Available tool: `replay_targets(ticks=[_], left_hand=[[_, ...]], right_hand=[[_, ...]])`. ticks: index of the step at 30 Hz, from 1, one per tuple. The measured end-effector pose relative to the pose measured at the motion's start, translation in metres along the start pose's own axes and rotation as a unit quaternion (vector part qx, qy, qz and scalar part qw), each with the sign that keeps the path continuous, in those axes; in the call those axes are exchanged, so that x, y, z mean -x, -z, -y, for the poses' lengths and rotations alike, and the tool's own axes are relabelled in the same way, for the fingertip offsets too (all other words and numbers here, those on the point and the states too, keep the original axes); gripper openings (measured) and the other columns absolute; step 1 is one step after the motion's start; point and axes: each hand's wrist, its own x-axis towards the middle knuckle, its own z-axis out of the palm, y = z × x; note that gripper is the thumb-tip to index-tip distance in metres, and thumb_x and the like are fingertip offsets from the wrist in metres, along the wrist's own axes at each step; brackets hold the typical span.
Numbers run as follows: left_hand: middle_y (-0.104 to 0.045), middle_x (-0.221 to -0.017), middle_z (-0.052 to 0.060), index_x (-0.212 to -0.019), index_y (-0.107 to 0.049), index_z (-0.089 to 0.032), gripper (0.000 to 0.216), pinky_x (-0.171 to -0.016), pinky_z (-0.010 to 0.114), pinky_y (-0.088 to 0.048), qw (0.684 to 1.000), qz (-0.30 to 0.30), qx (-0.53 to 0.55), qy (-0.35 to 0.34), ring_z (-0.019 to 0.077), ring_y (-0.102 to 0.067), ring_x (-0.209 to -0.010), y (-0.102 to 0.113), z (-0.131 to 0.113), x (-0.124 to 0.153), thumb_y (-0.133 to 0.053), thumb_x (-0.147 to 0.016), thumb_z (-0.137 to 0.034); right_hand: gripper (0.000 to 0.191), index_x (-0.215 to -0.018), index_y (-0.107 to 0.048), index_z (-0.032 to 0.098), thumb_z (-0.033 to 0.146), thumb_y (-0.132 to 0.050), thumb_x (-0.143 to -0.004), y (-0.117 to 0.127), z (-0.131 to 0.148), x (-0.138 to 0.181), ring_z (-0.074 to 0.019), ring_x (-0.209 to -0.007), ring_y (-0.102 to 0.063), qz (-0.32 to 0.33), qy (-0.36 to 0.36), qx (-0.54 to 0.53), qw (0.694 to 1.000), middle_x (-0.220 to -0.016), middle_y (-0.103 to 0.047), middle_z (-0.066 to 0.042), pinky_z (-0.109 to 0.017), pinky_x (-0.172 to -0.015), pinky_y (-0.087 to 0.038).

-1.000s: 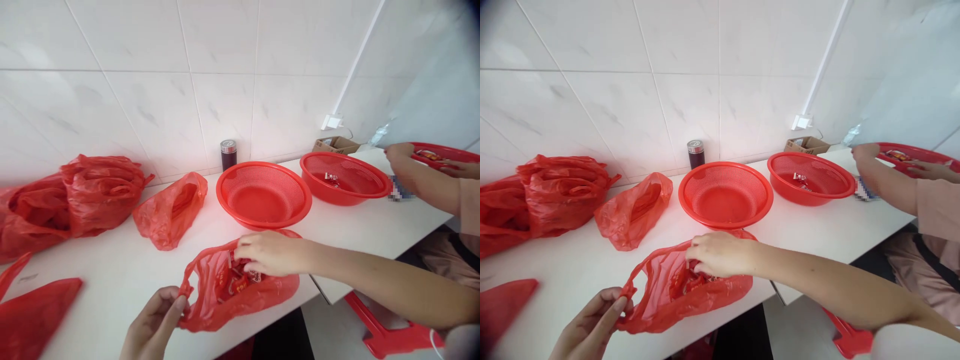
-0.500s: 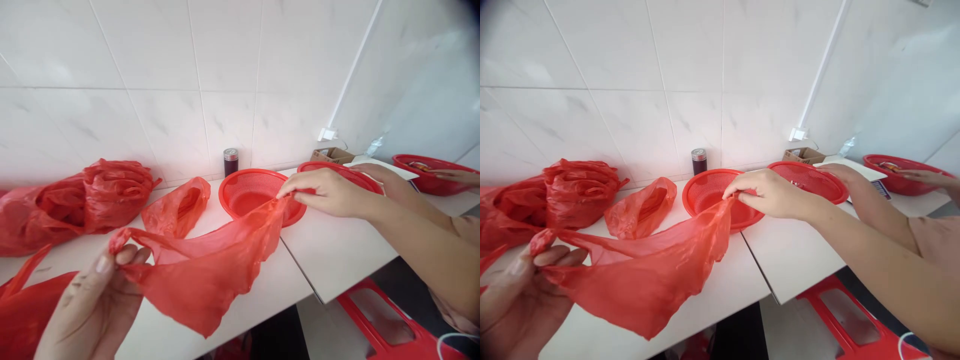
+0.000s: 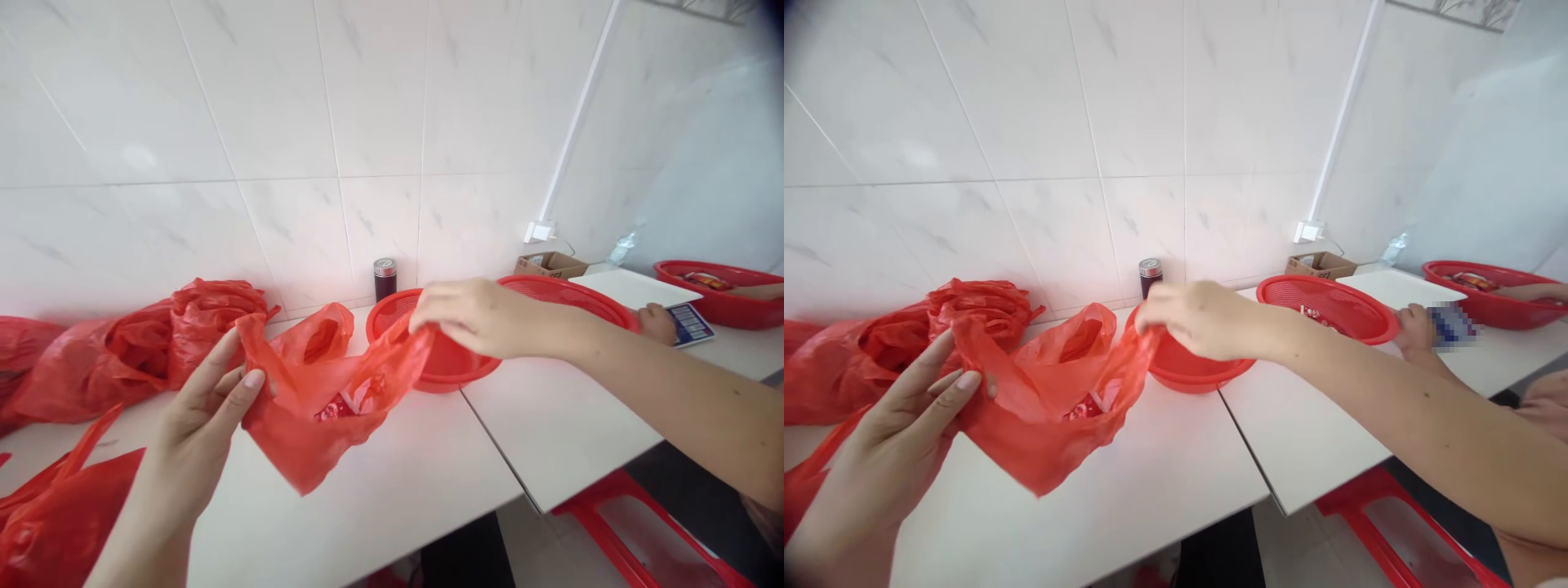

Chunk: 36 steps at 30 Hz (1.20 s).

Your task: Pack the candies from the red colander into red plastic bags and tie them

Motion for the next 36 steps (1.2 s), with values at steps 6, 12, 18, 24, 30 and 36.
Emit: replay_targets(ticks=[6, 12, 18, 24, 30, 36], left_hand=[[-0.071, -0.103, 0.000, -0.145, -0.035, -0.035, 0.073, -0.082, 0.028, -0.056, 0.997, 0.074, -0.016, -0.026, 0.0170, -0.066, -0.090, 0.006, 0.014, -0.003, -0.069, -0.080, -0.035], [-0.065, -0.114, 0.005, -0.139, -0.046, -0.030, 0.061, -0.090, 0.035, -0.053, 0.989, 0.129, -0.076, 0.006, 0.0225, -0.061, -0.105, 0.017, 0.043, -0.002, -0.066, -0.081, -0.037], [-0.051, -0.136, 0.004, -0.130, -0.047, -0.035, 0.063, -0.082, 0.028, -0.051, 0.992, -0.092, -0.076, -0.051, 0.0225, -0.054, -0.116, 0.057, 0.136, 0.051, -0.073, -0.073, -0.036], [-0.072, -0.087, 0.011, -0.090, -0.064, -0.019, 0.038, -0.073, 0.043, -0.051, 0.916, 0.042, -0.367, 0.159, 0.0349, -0.067, -0.085, 0.058, 0.180, 0.073, -0.063, -0.071, -0.052], [-0.070, -0.074, 0.003, -0.083, -0.060, -0.022, 0.031, -0.067, 0.035, -0.051, 0.909, 0.044, -0.386, 0.154, 0.0282, -0.067, -0.076, 0.083, 0.175, 0.056, -0.057, -0.075, -0.052], [-0.069, -0.102, 0.008, -0.109, -0.057, -0.022, 0.052, -0.084, 0.045, -0.052, 0.931, 0.037, -0.337, 0.136, 0.0324, -0.065, -0.097, 0.094, 0.163, 0.065, -0.069, -0.067, -0.051]], right_hand=[[0.032, -0.096, -0.064, 0.021, 0.004, -0.038, -0.087, -0.016, -0.005, 0.004, -0.0136, -0.092, -0.060, -0.090, 0.001, -0.063, 0.994, -0.102, -0.061, -0.004, -0.028, -0.080, -0.048], [0.030, -0.109, -0.058, 0.023, 0.009, -0.042, -0.088, -0.065, 0.002, 0.040, -0.0151, -0.100, -0.060, -0.123, -0.112, -0.190, 0.968, -0.111, -0.062, -0.005, -0.029, -0.082, -0.050], [0.019, -0.101, -0.057, 0.021, 0.018, -0.050, -0.083, -0.202, 0.012, 0.101, -0.0134, -0.077, -0.061, -0.016, -0.346, -0.347, 0.871, -0.102, -0.065, -0.005, -0.028, -0.070, -0.051], [0.035, -0.111, -0.059, 0.021, 0.019, -0.058, -0.076, -0.279, 0.022, 0.052, -0.0170, -0.073, -0.062, -0.064, -0.368, -0.262, 0.890, -0.100, -0.068, -0.006, -0.032, -0.073, -0.048], [0.027, -0.093, -0.064, 0.021, 0.009, -0.044, -0.079, -0.271, -0.003, 0.060, -0.0187, -0.083, -0.065, -0.061, -0.355, -0.263, 0.895, -0.093, -0.070, -0.004, -0.031, -0.076, -0.048], [0.024, -0.107, -0.058, 0.023, 0.021, -0.042, -0.090, -0.216, 0.009, 0.104, -0.0178, -0.092, -0.062, -0.051, -0.393, -0.287, 0.872, -0.109, -0.065, -0.006, -0.033, -0.081, -0.048]])
